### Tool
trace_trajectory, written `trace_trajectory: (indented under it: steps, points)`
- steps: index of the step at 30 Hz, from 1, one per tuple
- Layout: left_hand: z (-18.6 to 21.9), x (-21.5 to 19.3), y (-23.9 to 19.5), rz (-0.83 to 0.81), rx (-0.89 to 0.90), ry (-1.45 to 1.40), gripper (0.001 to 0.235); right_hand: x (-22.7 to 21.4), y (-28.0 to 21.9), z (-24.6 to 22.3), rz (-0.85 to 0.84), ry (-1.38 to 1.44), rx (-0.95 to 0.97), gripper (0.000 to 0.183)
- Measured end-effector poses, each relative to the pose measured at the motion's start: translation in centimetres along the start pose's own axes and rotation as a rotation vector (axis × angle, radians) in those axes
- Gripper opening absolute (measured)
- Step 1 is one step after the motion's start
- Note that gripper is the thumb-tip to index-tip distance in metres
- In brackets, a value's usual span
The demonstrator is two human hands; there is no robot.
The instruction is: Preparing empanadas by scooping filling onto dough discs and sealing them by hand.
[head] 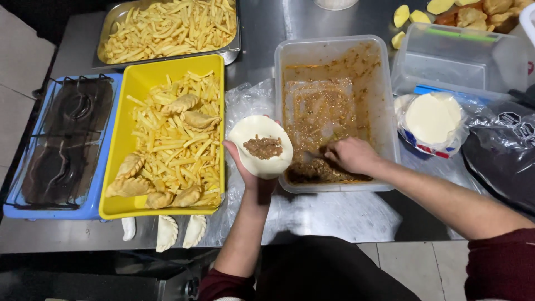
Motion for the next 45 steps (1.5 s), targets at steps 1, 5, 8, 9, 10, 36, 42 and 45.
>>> trace_trajectory:
  steps: [1,5,8,9,10,36,42,45]
  points:
    - [0.1,0.1,-0.1,0.011,0.002,0.001,0.095,0.0,0.1,-0.9,-0.129,0.232,0.053,0.028]
    - [1.2,0.6,0.0,-0.027,0.008,-0.015,0.097,0.9,0.2,2.9,0.002,0.538,-0.040,0.033]
    - [1.0,1.0,0.1,-0.088,0.016,0.057,0.099,-4.7,-3.0,3.6,-0.051,0.807,-0.031,0.031]
    - [0.6,1.0,0.2,-0.015,0.000,0.066,0.099,-7.3,-4.4,3.4,-0.019,0.780,0.047,0.031]
    - [0.1,0.9,0.1,0.063,-0.016,0.075,0.098,-9.8,-6.0,3.1,0.009,0.755,0.126,0.030]
    - [-6.4,6.4,-2.9,-0.112,-0.120,-0.038,0.096,-7.2,-10.4,-4.8,0.675,0.331,-0.350,0.033]
    - [-7.9,4.9,-4.0,-0.029,-0.126,-0.011,0.102,-6.8,-12.6,-4.8,0.939,0.623,-0.338,0.031]
    - [-7.3,4.6,-3.9,-0.010,-0.029,0.051,0.102,-8.3,-12.7,-2.9,0.851,0.510,-0.251,0.038]
Point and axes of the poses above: each hand's wrist, its own y-axis towards the middle knuckle, its own x-axis out of the palm, z = x × y, the point moved 3 cm from there along y, towards the middle knuckle, and after that the axes turned 2 degrees about x, right-handed, at the moved point
